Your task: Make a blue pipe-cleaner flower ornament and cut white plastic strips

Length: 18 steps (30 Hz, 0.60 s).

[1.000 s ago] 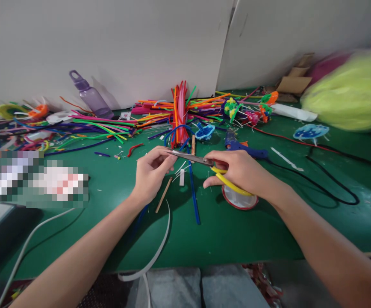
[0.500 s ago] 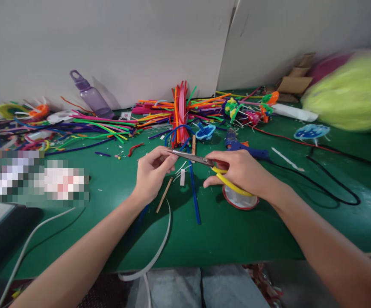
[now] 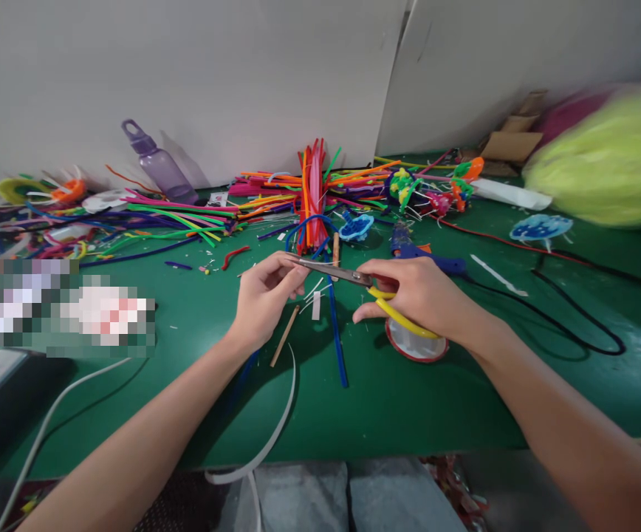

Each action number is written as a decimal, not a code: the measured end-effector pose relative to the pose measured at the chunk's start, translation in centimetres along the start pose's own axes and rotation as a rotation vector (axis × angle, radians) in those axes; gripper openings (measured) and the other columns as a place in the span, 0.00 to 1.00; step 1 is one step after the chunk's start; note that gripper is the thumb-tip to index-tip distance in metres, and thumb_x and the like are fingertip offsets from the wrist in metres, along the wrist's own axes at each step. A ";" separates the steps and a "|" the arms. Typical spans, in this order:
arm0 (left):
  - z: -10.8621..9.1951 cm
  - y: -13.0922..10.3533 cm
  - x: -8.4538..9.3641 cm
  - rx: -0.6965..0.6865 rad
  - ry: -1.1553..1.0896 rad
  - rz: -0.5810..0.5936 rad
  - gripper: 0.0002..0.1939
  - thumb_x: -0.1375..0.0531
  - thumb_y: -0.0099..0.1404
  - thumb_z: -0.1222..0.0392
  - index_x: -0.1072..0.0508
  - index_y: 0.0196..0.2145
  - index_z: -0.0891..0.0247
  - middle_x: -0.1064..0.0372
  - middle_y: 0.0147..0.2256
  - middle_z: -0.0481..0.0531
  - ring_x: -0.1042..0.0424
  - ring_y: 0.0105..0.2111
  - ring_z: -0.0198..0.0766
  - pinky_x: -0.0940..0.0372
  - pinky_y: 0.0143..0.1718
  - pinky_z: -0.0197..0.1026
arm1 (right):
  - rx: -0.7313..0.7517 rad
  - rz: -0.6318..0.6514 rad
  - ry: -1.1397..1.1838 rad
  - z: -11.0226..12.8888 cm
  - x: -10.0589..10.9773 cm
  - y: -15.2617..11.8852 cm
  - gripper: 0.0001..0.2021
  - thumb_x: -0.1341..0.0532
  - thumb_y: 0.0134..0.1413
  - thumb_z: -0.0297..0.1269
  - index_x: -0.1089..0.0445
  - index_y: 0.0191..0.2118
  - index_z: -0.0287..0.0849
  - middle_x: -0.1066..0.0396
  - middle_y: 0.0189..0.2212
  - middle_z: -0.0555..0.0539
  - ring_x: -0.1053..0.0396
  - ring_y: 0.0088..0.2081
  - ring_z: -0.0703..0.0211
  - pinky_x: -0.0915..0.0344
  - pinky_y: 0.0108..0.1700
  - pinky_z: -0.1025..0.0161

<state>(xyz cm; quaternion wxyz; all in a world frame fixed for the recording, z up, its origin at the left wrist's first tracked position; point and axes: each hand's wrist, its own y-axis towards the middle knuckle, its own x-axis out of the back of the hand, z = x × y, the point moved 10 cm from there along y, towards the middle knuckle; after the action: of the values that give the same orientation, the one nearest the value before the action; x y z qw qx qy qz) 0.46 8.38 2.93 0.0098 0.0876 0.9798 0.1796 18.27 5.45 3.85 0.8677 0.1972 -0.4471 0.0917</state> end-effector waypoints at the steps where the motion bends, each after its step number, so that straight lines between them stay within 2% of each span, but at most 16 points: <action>1: 0.0 0.0 0.0 -0.002 0.002 -0.001 0.05 0.37 0.60 0.62 0.27 0.27 0.63 0.34 0.27 0.46 0.35 0.23 0.27 0.40 0.24 0.32 | -0.001 0.000 -0.002 0.0 0.0 0.0 0.30 0.36 0.40 0.66 0.26 0.38 0.44 0.35 0.22 0.53 0.41 0.24 0.64 0.49 0.27 0.65; 18: 0.0 0.0 0.1 0.004 0.008 -0.014 0.07 0.36 0.59 0.60 0.28 0.26 0.64 0.34 0.27 0.46 0.35 0.22 0.27 0.40 0.24 0.33 | -0.008 -0.006 -0.038 -0.1 0.0 0.0 0.30 0.36 0.39 0.67 0.25 0.38 0.45 0.33 0.22 0.52 0.40 0.24 0.64 0.48 0.27 0.65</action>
<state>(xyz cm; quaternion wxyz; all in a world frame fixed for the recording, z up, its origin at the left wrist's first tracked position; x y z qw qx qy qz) 0.40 8.37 2.91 0.0069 0.0801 0.9807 0.1782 18.37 5.46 3.79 0.8601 0.1967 -0.4632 0.0834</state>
